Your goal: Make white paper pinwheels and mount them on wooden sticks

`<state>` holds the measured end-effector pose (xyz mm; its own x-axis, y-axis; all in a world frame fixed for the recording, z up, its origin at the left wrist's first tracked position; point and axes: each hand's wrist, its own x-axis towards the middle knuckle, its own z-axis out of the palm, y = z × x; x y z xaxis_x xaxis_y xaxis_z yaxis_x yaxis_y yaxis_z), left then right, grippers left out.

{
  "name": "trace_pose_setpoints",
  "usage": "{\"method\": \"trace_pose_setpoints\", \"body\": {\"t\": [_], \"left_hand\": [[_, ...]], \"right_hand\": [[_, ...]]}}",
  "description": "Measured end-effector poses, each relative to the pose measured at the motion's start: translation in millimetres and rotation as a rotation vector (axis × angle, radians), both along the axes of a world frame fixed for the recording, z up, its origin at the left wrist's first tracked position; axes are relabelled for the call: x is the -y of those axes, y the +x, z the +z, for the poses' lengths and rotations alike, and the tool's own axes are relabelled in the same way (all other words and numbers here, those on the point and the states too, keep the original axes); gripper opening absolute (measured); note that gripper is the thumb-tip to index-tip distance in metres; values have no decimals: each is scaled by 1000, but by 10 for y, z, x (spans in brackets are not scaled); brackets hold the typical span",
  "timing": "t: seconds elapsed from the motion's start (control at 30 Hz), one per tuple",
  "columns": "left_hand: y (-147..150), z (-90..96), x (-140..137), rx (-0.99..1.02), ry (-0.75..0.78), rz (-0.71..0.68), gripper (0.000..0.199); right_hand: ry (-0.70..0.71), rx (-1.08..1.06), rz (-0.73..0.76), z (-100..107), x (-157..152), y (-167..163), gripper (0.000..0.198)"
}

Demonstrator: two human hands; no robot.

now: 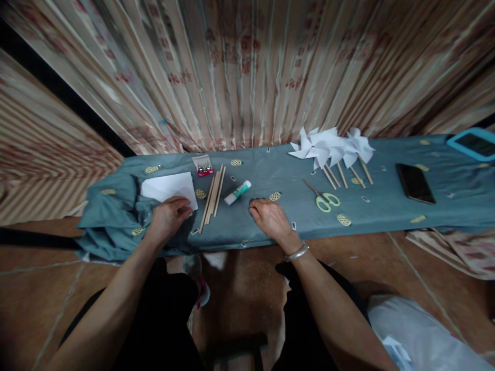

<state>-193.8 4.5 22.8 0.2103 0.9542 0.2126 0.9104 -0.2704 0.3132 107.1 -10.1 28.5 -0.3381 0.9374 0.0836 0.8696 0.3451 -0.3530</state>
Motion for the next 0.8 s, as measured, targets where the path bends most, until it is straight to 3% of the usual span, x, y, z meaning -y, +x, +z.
{"method": "trace_pose_setpoints", "body": {"t": [0.23, 0.8], "left_hand": [[2, 0, 5, -39, 3, 15, 29], [1, 206, 70, -76, -25, 215, 28]], "right_hand": [[21, -10, 6, -12, -1, 2, 21], [30, 13, 10, -14, -9, -6, 22]]}}
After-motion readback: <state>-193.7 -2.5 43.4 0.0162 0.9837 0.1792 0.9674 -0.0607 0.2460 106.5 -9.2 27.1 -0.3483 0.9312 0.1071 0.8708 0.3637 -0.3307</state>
